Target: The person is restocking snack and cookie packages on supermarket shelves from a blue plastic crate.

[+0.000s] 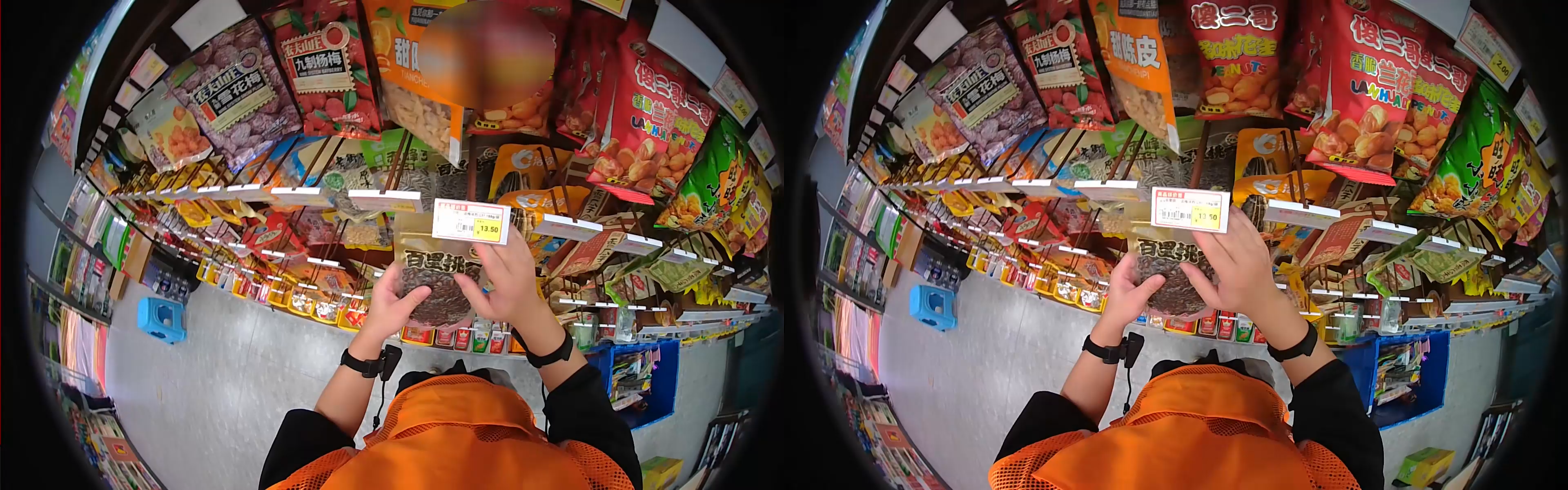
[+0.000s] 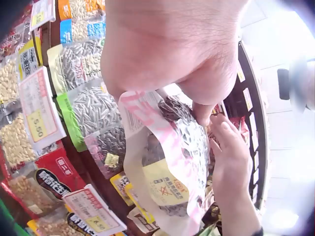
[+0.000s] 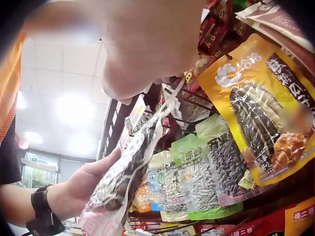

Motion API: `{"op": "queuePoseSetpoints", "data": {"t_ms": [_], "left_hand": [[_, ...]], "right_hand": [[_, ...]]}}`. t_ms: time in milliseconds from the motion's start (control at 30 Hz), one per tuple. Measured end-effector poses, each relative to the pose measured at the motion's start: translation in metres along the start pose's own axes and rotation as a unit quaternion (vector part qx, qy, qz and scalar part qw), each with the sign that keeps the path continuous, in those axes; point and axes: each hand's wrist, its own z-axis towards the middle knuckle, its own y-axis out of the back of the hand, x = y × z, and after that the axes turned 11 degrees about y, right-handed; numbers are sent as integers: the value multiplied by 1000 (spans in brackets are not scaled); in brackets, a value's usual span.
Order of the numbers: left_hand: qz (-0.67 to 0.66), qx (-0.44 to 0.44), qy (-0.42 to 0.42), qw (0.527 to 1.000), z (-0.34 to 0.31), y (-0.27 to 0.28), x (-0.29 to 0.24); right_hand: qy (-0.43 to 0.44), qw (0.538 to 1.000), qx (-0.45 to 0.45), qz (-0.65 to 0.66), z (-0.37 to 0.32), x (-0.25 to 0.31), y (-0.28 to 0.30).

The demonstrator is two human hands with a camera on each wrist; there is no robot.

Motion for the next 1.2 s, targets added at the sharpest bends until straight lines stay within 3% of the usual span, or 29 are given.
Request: {"op": "queuePoseSetpoints", "data": {"t_ms": [200,267,633,700,900,1033,1133,1200], "left_hand": [[-12,52,-28,998,23,-4,0],[3,27,-73,997,20,-6,2],[10,-12,-57,998,31,-15,-7],[12,-11,-66,998,40,-17,-5],[48,-6,-81,996,39,-10,3],[69,-9,-114,991,24,-10,5],[89,-9,-115,989,26,-16,-9],[76,-11,-101,992,32,-18,-9]], "right_hand": [[5,994,23,-104,-1,0,-9],[7,992,38,-121,-4,1,-13],[3,992,27,-126,-13,-4,-24],[32,991,-20,-128,-18,-16,-30],[31,990,-50,-125,-24,-15,-40],[30,995,-21,-88,-24,-10,-36],[19,983,11,-180,-21,-3,-29],[7,985,23,-173,-13,-3,-26]]}}
